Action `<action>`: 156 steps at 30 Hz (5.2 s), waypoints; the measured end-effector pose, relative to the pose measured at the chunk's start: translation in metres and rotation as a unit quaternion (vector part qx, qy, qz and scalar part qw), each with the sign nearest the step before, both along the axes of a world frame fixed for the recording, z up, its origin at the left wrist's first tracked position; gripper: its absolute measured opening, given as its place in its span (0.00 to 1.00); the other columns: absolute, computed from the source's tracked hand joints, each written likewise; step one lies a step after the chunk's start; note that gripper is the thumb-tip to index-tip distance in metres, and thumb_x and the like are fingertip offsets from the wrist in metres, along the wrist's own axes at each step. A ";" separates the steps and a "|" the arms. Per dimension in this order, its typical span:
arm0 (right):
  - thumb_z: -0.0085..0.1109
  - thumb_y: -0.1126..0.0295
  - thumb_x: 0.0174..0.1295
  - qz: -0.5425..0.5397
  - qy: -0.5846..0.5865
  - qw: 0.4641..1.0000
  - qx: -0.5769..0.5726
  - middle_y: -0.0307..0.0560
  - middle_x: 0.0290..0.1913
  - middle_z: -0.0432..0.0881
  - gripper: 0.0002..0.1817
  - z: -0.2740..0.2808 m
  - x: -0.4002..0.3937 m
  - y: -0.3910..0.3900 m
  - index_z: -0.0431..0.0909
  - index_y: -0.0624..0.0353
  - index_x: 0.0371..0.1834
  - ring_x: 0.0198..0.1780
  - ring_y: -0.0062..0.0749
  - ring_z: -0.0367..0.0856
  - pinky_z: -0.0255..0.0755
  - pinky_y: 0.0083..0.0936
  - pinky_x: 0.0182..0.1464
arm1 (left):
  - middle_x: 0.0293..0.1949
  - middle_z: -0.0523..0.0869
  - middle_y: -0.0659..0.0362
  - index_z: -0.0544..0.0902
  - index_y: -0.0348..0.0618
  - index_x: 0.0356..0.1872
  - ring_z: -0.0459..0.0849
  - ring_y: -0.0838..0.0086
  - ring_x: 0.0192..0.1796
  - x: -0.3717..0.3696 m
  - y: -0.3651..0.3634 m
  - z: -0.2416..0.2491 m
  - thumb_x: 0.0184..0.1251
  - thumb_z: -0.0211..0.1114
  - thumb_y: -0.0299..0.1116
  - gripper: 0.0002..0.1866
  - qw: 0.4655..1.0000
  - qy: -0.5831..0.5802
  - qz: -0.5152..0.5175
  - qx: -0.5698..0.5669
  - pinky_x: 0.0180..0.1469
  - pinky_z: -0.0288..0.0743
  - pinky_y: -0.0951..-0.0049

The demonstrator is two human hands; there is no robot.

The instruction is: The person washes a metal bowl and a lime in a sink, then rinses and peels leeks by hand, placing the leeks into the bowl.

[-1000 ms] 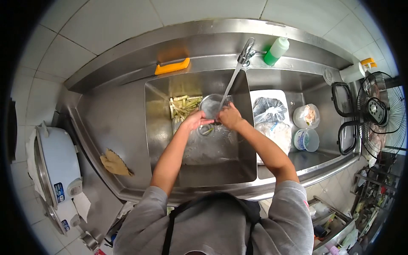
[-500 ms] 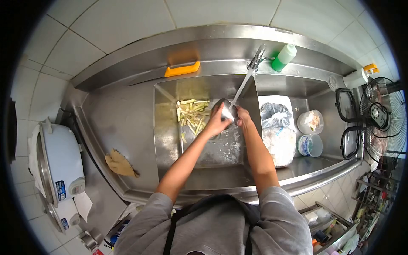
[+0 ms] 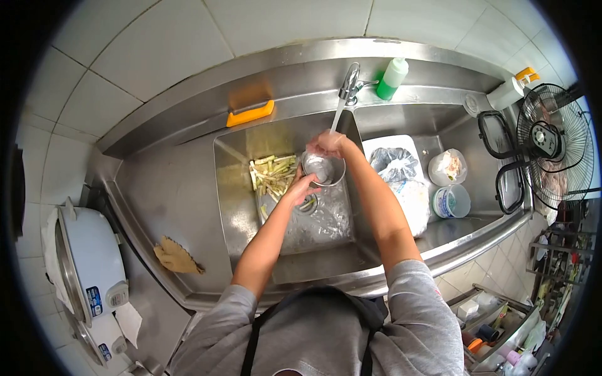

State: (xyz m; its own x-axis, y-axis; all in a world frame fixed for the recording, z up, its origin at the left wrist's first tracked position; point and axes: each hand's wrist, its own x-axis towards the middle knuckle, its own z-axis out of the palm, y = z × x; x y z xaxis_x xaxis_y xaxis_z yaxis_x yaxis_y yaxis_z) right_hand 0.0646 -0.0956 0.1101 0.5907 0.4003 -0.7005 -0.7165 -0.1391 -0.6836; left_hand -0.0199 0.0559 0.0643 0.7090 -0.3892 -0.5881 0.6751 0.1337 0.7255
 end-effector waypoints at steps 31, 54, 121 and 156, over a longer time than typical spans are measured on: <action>0.45 0.74 0.56 -0.225 -0.050 0.972 -0.043 0.47 0.29 0.77 0.08 0.003 -0.038 0.007 0.73 0.67 0.33 0.28 0.28 0.76 0.72 0.21 0.31 | 0.56 0.62 0.54 0.52 0.56 0.62 0.68 0.57 0.51 0.024 0.006 -0.001 0.47 0.56 0.34 0.37 0.993 -0.042 -0.019 0.107 0.45 0.71 0.58; 0.52 0.69 0.54 -0.222 -0.212 0.922 -0.235 0.38 0.25 0.75 0.11 -0.065 -0.063 0.007 0.75 0.64 0.37 0.25 0.17 0.68 0.62 0.15 0.28 | 0.53 0.64 0.53 0.67 0.69 0.54 0.63 0.59 0.55 0.017 0.062 0.048 0.36 0.65 0.27 0.37 0.409 -0.730 -0.117 0.535 0.44 0.64 0.62; 0.50 0.64 0.58 -0.306 -0.017 0.952 0.012 0.40 0.19 0.72 0.15 -0.172 -0.081 0.043 0.72 0.67 0.24 0.17 0.20 0.65 0.59 0.18 0.17 | 0.18 0.79 0.59 0.77 0.37 0.27 0.73 0.76 0.15 0.031 -0.016 -0.152 0.61 0.52 0.43 0.17 0.954 -0.117 0.082 0.265 0.20 0.67 0.71; 0.54 0.55 0.55 -0.248 -0.031 0.965 -0.081 0.36 0.25 0.73 0.18 -0.170 -0.046 0.025 0.74 0.60 0.36 0.23 0.20 0.68 0.65 0.20 0.25 | 0.28 0.79 0.47 0.77 0.37 0.36 0.78 0.61 0.34 -0.031 0.031 -0.188 0.61 0.47 0.48 0.22 0.955 -0.110 -0.096 0.258 0.37 0.68 0.69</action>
State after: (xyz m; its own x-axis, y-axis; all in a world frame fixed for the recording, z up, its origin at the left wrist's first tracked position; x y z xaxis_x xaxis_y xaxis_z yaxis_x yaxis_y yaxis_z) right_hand 0.0181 -0.0706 -0.0598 0.7239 -0.0537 -0.6878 -0.6812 0.1020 -0.7250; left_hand -0.0512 0.0871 -0.1235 0.7823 -0.2240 -0.5813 0.4741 -0.3913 0.7888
